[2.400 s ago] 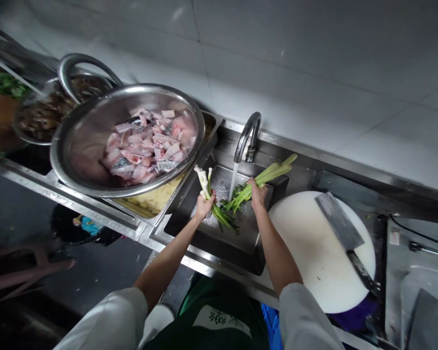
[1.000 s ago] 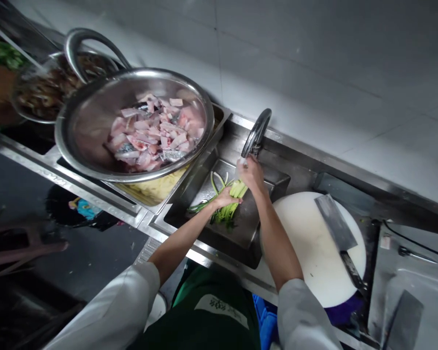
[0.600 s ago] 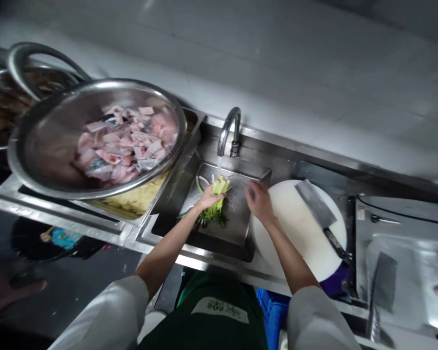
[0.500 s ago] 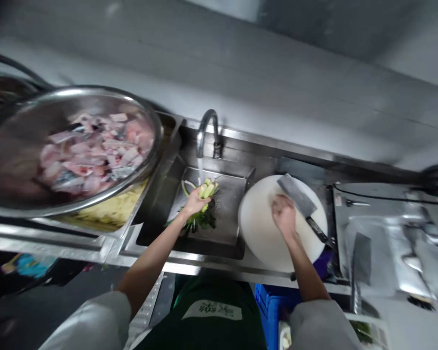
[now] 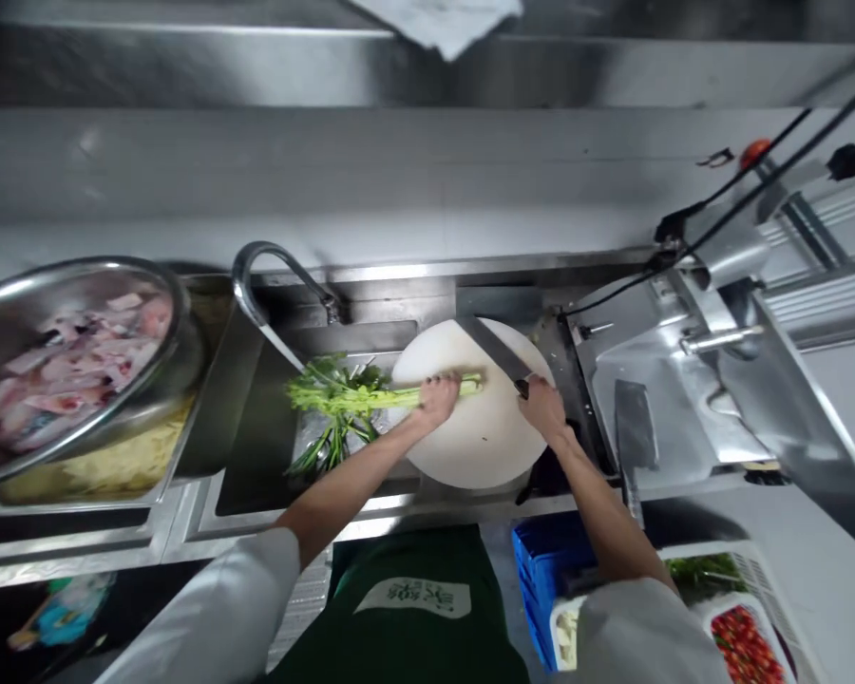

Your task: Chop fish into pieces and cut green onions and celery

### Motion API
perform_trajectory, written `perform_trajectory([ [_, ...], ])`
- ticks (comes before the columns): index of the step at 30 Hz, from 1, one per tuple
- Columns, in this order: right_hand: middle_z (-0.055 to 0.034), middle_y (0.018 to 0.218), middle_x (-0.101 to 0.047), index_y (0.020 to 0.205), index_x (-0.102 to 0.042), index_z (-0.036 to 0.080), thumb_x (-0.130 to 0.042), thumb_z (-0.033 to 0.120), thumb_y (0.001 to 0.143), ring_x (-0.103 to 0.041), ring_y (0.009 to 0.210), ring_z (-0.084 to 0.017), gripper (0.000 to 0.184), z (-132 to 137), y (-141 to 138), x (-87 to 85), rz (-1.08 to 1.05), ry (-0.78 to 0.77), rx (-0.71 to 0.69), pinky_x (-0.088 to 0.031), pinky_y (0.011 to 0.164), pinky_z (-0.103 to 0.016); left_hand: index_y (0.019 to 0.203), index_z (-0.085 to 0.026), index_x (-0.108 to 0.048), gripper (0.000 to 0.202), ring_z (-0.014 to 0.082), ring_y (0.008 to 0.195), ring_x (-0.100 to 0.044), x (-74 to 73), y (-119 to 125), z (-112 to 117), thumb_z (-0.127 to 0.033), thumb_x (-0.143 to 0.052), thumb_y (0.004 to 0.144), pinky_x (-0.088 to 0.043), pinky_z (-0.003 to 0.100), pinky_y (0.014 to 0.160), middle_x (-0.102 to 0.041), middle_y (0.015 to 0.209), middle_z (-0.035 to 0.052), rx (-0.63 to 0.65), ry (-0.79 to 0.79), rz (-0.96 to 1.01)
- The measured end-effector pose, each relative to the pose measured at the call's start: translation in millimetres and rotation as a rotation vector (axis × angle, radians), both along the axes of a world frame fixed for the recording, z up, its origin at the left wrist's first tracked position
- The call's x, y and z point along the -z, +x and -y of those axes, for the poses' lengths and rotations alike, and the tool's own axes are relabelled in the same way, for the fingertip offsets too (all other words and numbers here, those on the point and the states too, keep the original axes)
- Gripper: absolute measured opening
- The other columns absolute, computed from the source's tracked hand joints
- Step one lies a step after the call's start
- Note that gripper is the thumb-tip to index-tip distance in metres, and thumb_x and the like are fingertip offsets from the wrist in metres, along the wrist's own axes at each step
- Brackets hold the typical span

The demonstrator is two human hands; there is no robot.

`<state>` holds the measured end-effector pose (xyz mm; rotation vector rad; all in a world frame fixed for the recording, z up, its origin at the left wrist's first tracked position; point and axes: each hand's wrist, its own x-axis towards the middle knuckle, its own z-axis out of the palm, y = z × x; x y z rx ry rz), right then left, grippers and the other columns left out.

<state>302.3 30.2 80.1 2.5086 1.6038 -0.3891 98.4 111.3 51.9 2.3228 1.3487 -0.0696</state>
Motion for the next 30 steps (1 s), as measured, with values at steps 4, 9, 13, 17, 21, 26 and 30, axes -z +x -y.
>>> perform_trajectory([
  [4,-0.0178,0.095,-0.077,0.105,-0.066,0.012,-0.052,0.03,0.102,-0.076,0.092,-0.029,0.023,60.8,-5.7,1.9,-0.086,0.019,0.042,-0.048,0.075,-0.03,0.156,-0.009,-0.046,0.062,0.0399,0.124,-0.062,9.2,47.3,19.2,-0.02,-0.059,0.096,-0.048,0.052,0.104,-0.061,0.135,0.0299,-0.044,-0.004,0.056],
  [9,-0.0187,0.095,-0.077,0.1,-0.065,0.014,-0.047,0.034,0.107,-0.077,0.092,-0.029,0.028,99.7,-20.3,5.5,-0.152,-0.03,0.046,-0.046,0.071,-0.029,0.167,-0.018,-0.03,0.112,0.0508,0.152,-0.032,24.5,19.1,43.1,-0.051,-0.087,0.076,-0.029,0.063,0.121,-0.04,0.162,0.0282,0.089,-0.022,0.115],
  [13,-0.0183,0.097,-0.078,0.102,-0.065,0.014,-0.048,0.035,0.107,-0.077,0.095,-0.03,0.027,100.7,-23.0,1.4,-0.181,-0.046,0.023,-0.048,0.074,-0.029,0.167,-0.02,-0.03,0.091,0.0465,0.155,-0.031,31.9,-33.1,53.1,-0.058,-0.067,0.093,-0.018,0.063,0.126,-0.039,0.166,0.0258,0.076,0.049,0.094],
  [17,-0.02,0.096,-0.077,0.106,-0.064,0.013,-0.044,0.033,0.108,-0.077,0.093,-0.03,0.029,96.0,-31.9,-3.7,-0.165,-0.091,0.022,-0.049,0.074,-0.03,0.167,-0.019,-0.031,0.079,0.0426,0.149,-0.04,37.3,-38.8,57.8,-0.054,-0.055,0.1,-0.018,0.058,0.127,-0.045,0.163,0.0231,0.054,0.056,0.088],
  [21,-0.0205,0.095,-0.077,0.107,-0.062,0.011,-0.04,0.032,0.109,-0.078,0.09,-0.029,0.03,89.8,-42.8,-7.9,-0.165,-0.142,-0.029,-0.049,0.072,-0.029,0.165,-0.013,-0.035,0.077,0.0415,0.139,-0.048,40.3,-22.3,57.8,-0.054,-0.05,0.102,-0.024,0.056,0.123,-0.053,0.155,0.0248,0.025,0.066,0.045],
  [26,-0.0196,0.089,-0.076,0.104,-0.06,0.011,-0.039,0.032,0.109,-0.077,0.085,-0.029,0.03,92.8,-41.3,-22.0,-0.096,-0.117,-0.032,-0.046,0.067,-0.029,0.157,-0.011,-0.047,0.069,0.0385,0.127,-0.055,36.6,-18.4,56.2,-0.055,-0.041,0.105,-0.035,0.051,0.114,-0.062,0.14,0.0244,0.082,0.109,-0.019],
  [30,-0.0187,0.087,-0.075,0.103,-0.059,0.011,-0.037,0.032,0.11,-0.077,0.083,-0.028,0.031,101.8,-50.2,-37.6,-0.113,-0.115,-0.053,-0.045,0.064,-0.028,0.155,-0.009,-0.048,0.069,0.0372,0.123,-0.057,34.5,-19.3,57.1,-0.056,-0.036,0.106,-0.04,0.051,0.108,-0.063,0.136,0.0239,0.128,0.16,-0.087],
])
